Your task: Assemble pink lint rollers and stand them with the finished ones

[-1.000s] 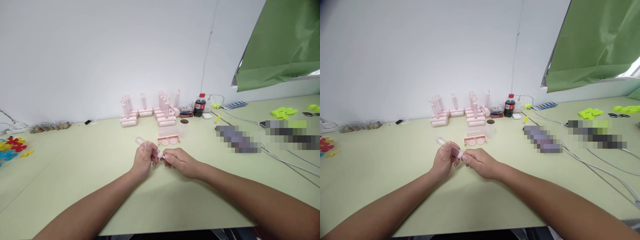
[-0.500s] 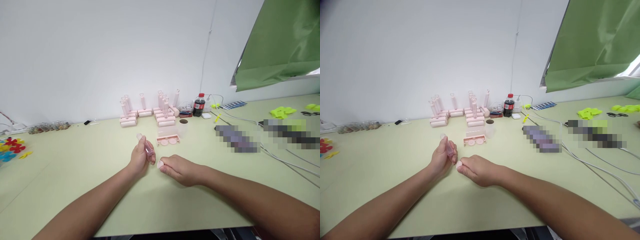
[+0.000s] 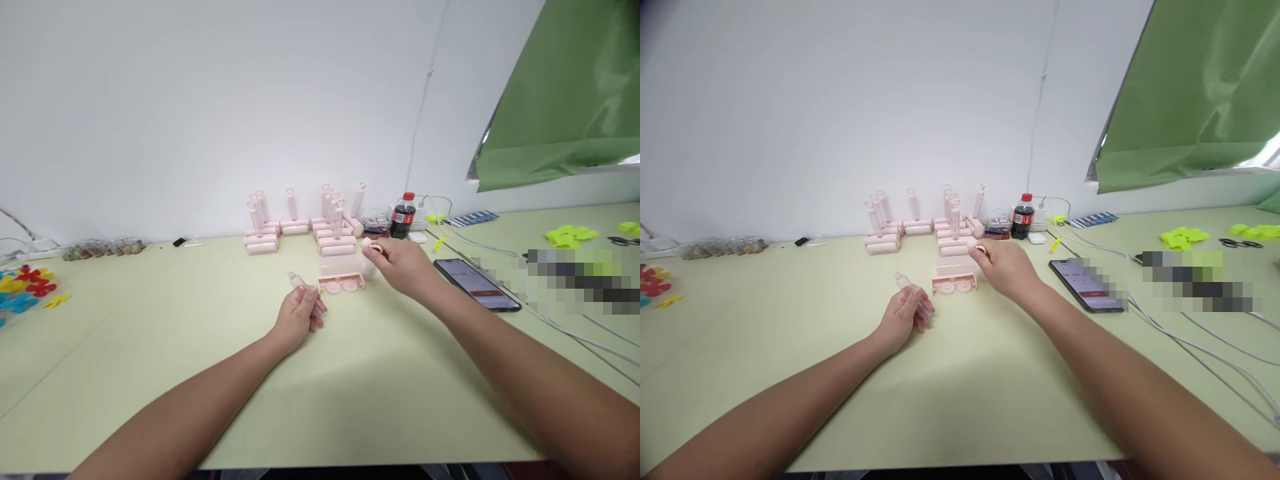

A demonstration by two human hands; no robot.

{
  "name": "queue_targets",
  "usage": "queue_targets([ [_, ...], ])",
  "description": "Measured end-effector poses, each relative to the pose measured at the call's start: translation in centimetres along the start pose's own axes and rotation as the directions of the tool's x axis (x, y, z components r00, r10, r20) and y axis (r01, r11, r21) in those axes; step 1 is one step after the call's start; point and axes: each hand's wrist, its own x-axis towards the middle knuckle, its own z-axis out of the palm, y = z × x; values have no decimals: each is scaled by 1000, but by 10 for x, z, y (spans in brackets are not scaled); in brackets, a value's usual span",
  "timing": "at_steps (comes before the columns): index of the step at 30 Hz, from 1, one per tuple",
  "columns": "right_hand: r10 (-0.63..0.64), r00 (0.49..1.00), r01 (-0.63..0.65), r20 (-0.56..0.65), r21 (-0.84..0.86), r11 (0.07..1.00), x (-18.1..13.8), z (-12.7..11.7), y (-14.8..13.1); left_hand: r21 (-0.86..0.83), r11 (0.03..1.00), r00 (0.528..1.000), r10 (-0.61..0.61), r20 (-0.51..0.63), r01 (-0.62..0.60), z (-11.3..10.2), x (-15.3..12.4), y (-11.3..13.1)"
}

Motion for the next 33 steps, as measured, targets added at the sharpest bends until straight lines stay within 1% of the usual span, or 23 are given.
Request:
queue_targets([
  [2, -58, 996, 70, 74, -173, 982, 17, -11, -6, 85, 995, 997, 50, -63, -45, -1, 3, -1],
  [3, -97, 986, 129, 138, -246, 961, 27, -15, -8, 138, 988, 992, 85, -95, -71, -2, 4, -1],
  [4, -108, 975, 165, 196, -303, 938, 38, -16, -11, 188, 978, 986, 114, -118, -90, -4, 6, -1],
  [6, -88, 941, 210, 328, -359, 910, 59, -14, -12, 255, 962, 982, 133, -134, -95, -7, 11, -3],
  [8, -38, 890, 233, 454, -383, 894, 77, -7, -10, 274, 959, 986, 112, -123, -75, -9, 14, -4],
  [9, -22, 871, 238, 491, -382, 893, 84, -2, -8, 275, 959, 988, 102, -115, -67, -9, 16, -5],
  [14, 21, 811, 238, 584, -362, 901, 103, 19, 1, 269, 960, 993, 94, -71, -71, -8, 19, -8],
  [20, 46, 739, 233, 672, -320, 918, 109, 30, -3, 277, 958, 993, 101, -65, -79, -7, 18, -10],
  [22, 46, 724, 235, 688, -310, 921, 109, 33, -4, 268, 959, 991, 111, -70, -88, -7, 18, -10],
  [25, 43, 733, 233, 679, -310, 922, 110, 36, -5, 246, 963, 989, 130, -71, -109, -6, 16, -8],
  [28, 41, 761, 218, 647, -315, 924, 109, 34, -6, 200, 972, 987, 141, -71, -124, -6, 15, -8],
  [30, 35, 788, 209, 615, -321, 924, 106, 27, -9, 160, 980, 990, 130, -57, -120, -5, 14, -8],
  [31, 24, 813, 206, 582, -326, 923, 103, 23, -11, 155, 981, 991, 129, -46, -121, -5, 13, -8],
  [33, -23, 886, 196, 464, -328, 924, 92, 13, -19, 192, 971, 988, 151, -28, -143, -6, 13, -8],
])
